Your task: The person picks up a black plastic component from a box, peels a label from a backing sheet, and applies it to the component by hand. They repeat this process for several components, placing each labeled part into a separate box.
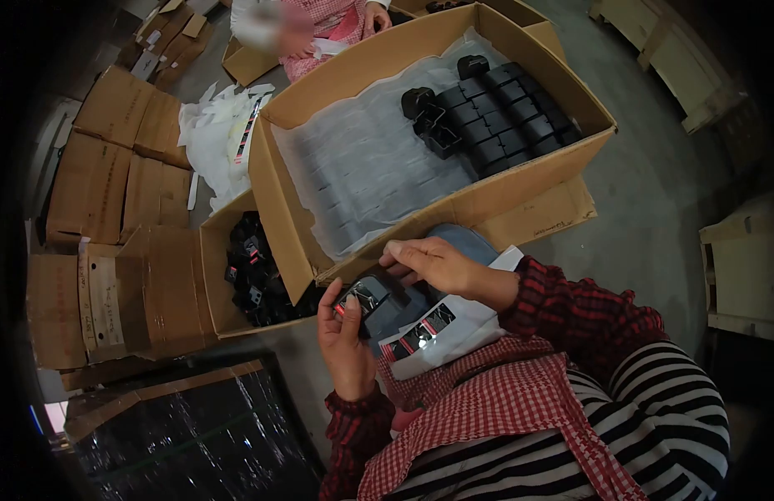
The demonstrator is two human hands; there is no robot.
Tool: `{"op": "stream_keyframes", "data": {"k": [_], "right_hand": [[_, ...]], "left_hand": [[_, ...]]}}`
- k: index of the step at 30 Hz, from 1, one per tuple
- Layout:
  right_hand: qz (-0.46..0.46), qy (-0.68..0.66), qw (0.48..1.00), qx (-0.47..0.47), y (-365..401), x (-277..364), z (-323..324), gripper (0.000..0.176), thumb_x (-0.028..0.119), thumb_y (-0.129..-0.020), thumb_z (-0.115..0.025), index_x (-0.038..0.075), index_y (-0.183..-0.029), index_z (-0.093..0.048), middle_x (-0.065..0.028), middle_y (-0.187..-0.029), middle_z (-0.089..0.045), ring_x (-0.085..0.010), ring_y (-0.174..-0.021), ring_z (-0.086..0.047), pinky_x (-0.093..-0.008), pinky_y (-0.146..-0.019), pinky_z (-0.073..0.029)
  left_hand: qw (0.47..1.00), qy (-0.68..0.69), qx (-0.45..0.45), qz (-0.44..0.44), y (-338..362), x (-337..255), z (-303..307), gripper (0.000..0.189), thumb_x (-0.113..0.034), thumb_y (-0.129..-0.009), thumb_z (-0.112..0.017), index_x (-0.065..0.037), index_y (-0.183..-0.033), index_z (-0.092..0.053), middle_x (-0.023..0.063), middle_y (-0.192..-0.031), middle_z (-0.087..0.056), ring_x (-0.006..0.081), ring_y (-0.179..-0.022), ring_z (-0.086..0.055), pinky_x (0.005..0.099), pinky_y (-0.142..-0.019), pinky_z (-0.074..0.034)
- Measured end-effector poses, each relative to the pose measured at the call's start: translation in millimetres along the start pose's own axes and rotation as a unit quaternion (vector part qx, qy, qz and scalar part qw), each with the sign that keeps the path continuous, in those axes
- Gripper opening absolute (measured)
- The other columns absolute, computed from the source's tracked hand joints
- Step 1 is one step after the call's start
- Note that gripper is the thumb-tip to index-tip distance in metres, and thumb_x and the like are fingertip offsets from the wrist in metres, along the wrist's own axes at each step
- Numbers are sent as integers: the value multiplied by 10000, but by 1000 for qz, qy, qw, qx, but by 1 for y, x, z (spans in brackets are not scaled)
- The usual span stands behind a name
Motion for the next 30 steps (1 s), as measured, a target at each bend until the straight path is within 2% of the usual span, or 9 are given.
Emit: {"op": "stream_keyframes", "data": {"k": [8, 13, 15, 16, 18, 19, 20, 23, 30], "right_hand": [[87, 77, 993, -35, -20, 3, -2, 282, 190, -939, -567, -23, -1119, -611, -64, -1006, -621, -144, -916, -613, -253, -766, -499], [43, 87, 988, -124, -22, 0, 48, 265, 189, -930, -578, -3, -1106, -625, -44, -980, -641, -127, -893, -621, -268, -734, -509], [40, 79, 990, -106, -23, 0, 62, 247, 188, -930, -580, 4, -1086, -631, -28, -962, -639, -117, -877, -618, -264, -729, -508], [36, 70, 991, -104, -20, 1, 70, 229, 186, -929, -583, 11, -1066, -637, -13, -945, -636, -108, -861, -615, -259, -724, -507], [58, 92, 986, -124, -19, 13, 85, 212, 173, -928, -576, 21, -1061, -639, -8, -947, -640, -105, -866, -614, -260, -726, -507], [63, 110, 985, -115, -20, 15, 92, 196, 160, -927, -569, 30, -1056, -640, -3, -950, -643, -102, -871, -614, -261, -727, -508], [97, 128, 980, -114, -21, 23, 103, 162, 127, -908, -579, 31, -1024, -640, 3, -927, -636, -92, -858, -609, -254, -716, -502], [130, 272, 940, -160, -36, 43, 162, 144, 123, -859, -617, 22, -961, -630, -37, -875, -630, -109, -814, -614, -272, -694, -498], [155, 676, 686, -219, -128, 57, 224, 283, 207, -739, -685, 40, -958, -620, -159, -910, -653, -345, -856, -637, -406, -724, -505]], "left_hand": [[995, -87, -41, -10, -23, -12, 30, 357, -11, -825, -700, -33, -1127, -511, 60, -965, -624, 98, -849, -593, 227, -760, -485], [931, -124, -275, -204, -94, -86, 180, 220, -69, -847, -691, -25, -1010, -549, 34, -900, -589, 93, -827, -556, 231, -728, -480], [966, 49, -231, -101, -143, -77, 261, 232, -86, -843, -689, -9, -1019, -558, 91, -975, -590, 164, -906, -576, 285, -774, -497], [923, -274, -221, -155, -156, -106, 289, 270, -104, -836, -694, -5, -1051, -564, 129, -1028, -574, 204, -936, -582, 317, -808, -498], [619, -718, -212, -236, -189, -119, 323, 488, -147, -811, -719, -14, -1229, -505, 223, -1190, -506, 300, -1030, -574, 399, -903, -482], [850, -429, -190, -239, -237, -95, 426, 731, -184, -825, -715, -54, -1413, -299, 268, -1309, -422, 319, -1134, -519, 440, -972, -437], [954, 21, -273, -122, -206, -100, 351, 839, -185, -864, -676, -98, -1482, -115, 248, -1392, -354, 321, -1186, -485, 443, -1009, -396], [952, -46, -285, -104, -209, -98, 302, 858, -184, -893, -638, -116, -1499, -35, 192, -1422, -332, 282, -1182, -493, 412, -1016, -391], [973, -120, -113, -164, -162, -69, 144, 413, -13, -895, -568, -14, -1287, -436, 96, -1270, -519, 158, -1141, -509, 289, -972, -411]]}}
Point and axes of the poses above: each hand's wrist, its own y-axis away from the middle knuckle, its own z-axis out of the back of the hand, x = y × z, the point moved 9 cm from there along -y, towards the middle knuckle
